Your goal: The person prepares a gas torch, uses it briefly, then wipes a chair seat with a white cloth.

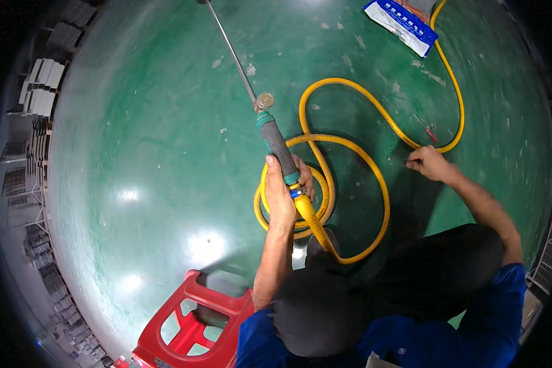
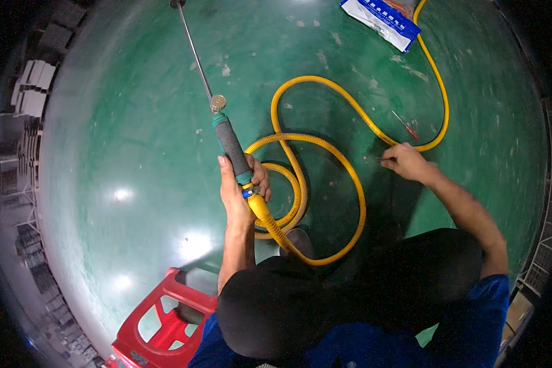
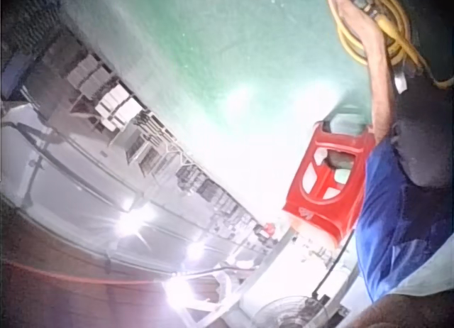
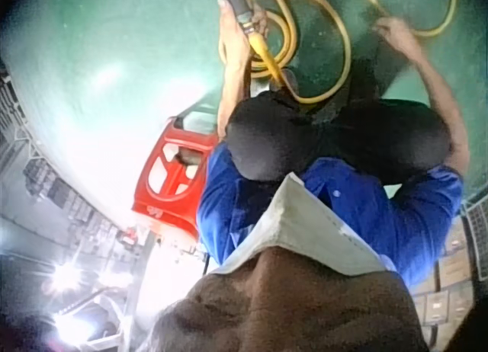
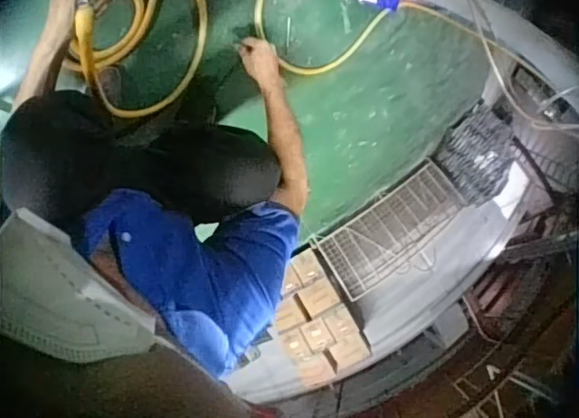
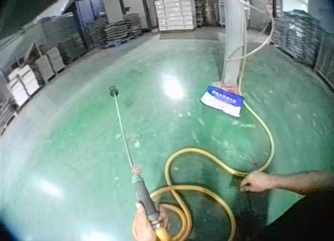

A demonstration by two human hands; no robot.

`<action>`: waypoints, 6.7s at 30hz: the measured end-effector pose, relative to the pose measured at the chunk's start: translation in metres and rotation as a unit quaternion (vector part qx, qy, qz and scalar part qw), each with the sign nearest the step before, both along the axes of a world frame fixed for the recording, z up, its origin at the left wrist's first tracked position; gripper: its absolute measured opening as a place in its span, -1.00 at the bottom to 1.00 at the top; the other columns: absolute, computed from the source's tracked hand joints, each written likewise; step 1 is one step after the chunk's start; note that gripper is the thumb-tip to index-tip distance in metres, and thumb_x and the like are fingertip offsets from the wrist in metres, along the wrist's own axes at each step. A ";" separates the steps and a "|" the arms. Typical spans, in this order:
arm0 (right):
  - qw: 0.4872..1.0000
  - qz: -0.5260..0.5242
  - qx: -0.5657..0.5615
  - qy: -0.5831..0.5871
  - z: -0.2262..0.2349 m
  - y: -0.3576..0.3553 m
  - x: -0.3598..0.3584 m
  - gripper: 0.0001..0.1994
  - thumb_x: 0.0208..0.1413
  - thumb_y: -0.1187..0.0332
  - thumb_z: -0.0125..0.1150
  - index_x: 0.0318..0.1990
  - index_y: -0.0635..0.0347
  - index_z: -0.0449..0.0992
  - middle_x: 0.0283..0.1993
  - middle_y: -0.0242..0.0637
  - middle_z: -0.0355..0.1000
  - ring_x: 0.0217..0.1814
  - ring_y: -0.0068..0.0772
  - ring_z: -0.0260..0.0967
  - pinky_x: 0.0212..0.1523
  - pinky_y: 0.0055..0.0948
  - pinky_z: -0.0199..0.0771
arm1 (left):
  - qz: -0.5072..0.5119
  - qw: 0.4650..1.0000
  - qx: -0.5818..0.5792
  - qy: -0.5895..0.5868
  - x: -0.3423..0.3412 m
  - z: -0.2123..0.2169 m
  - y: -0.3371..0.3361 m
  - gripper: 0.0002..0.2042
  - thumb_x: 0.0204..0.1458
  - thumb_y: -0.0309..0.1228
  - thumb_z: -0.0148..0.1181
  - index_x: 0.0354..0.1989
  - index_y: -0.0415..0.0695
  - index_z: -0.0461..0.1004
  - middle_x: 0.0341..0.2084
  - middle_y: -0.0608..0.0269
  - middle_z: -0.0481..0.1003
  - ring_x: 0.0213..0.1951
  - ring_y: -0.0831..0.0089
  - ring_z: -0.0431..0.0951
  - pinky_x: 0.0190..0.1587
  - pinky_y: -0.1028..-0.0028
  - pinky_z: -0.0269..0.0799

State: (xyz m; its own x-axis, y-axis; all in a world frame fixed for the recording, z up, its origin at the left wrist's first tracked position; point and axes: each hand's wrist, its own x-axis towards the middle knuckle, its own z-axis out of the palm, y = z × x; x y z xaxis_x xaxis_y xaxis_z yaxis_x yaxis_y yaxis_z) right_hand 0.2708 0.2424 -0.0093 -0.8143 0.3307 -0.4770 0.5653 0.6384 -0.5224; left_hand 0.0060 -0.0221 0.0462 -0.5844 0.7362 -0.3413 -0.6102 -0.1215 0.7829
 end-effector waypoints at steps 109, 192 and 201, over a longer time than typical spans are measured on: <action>0.882 -0.428 0.138 0.143 -0.079 0.093 0.098 -0.75 0.05 0.27 0.25 -0.19 0.24 0.51 -0.18 0.05 0.42 -0.10 0.13 0.41 -0.08 -0.09 0.40 | 0.013 0.899 -0.379 0.220 -0.060 -0.149 0.038 -0.50 -0.14 -0.33 0.40 -0.14 -0.38 0.29 -0.45 0.14 0.46 -0.56 0.42 0.46 -0.61 0.44 0.37; 0.926 -0.036 -0.147 0.347 0.118 0.005 -0.132 -0.56 0.15 0.01 0.09 -0.41 0.28 0.57 -0.55 0.01 0.44 -0.45 0.10 0.44 -0.42 -0.09 0.42 | -0.092 0.977 -0.035 0.188 0.056 0.010 0.090 -0.75 0.12 -0.36 0.15 -0.25 -0.20 0.21 -0.68 0.26 0.28 -0.76 0.51 0.26 -0.71 0.47 0.29; 0.890 -0.047 -0.111 0.439 0.133 0.010 -0.139 -0.57 0.11 0.01 0.18 -0.30 0.30 0.53 -0.64 -0.05 0.38 -0.58 -0.07 0.42 -0.55 -0.26 0.32 | -0.075 0.967 -0.012 0.242 0.044 0.038 0.108 -0.77 0.07 -0.41 0.16 -0.24 -0.23 0.24 -0.69 0.26 0.29 -0.77 0.53 0.27 -0.74 0.49 0.28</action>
